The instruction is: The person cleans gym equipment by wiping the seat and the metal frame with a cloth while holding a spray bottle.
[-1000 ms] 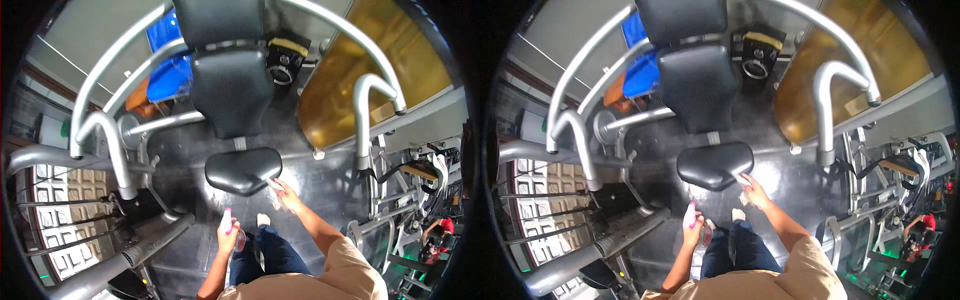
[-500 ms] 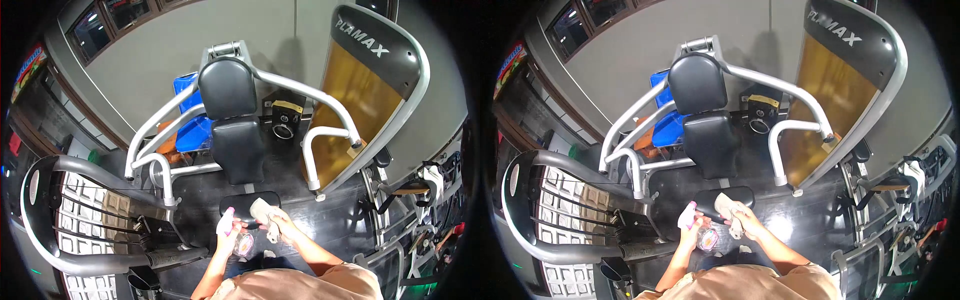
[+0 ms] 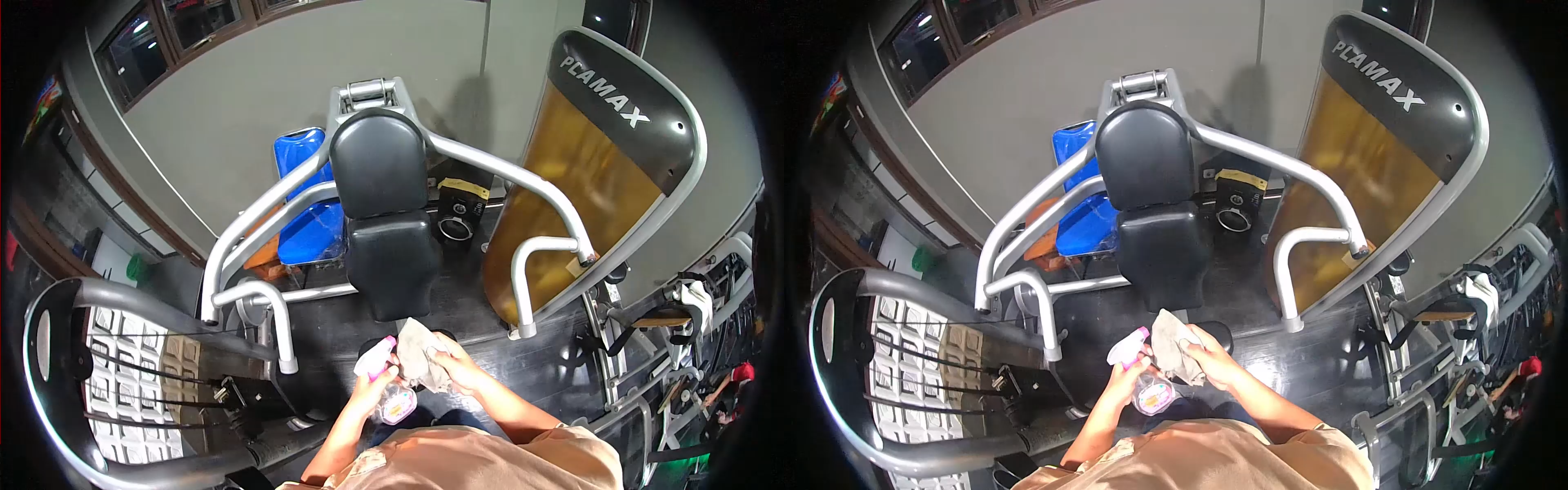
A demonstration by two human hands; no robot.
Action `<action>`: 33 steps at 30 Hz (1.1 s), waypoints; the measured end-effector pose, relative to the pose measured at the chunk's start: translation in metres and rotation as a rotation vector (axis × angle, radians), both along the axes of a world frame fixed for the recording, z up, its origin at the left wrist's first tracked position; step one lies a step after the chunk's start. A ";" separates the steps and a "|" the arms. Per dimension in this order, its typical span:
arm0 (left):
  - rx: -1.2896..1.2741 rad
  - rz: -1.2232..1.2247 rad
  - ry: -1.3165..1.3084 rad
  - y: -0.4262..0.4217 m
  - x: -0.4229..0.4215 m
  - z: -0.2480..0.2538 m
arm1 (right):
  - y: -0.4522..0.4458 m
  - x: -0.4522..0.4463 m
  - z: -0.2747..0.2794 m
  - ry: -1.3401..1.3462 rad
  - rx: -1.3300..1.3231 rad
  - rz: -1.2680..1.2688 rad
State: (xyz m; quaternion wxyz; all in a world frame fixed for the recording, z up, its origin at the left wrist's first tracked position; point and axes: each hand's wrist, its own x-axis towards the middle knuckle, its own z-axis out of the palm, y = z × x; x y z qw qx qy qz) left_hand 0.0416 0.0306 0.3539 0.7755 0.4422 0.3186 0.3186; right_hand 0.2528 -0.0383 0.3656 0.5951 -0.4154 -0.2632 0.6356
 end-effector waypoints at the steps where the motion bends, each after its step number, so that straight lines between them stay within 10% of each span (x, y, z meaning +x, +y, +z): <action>1: -0.036 -0.018 0.005 0.006 0.001 -0.001 | 0.005 0.002 0.004 -0.002 -0.005 0.024; 15: 0.242 -0.003 -0.008 0.111 0.079 0.075 | 0.119 0.108 0.100 -0.459 0.119 0.218; 26: 0.347 0.275 0.106 0.181 0.127 0.095 | 0.176 0.246 0.126 -1.087 0.115 -0.280; 33: 0.403 0.366 0.042 0.207 0.136 0.101 | 0.190 0.245 0.100 -0.933 0.135 -0.447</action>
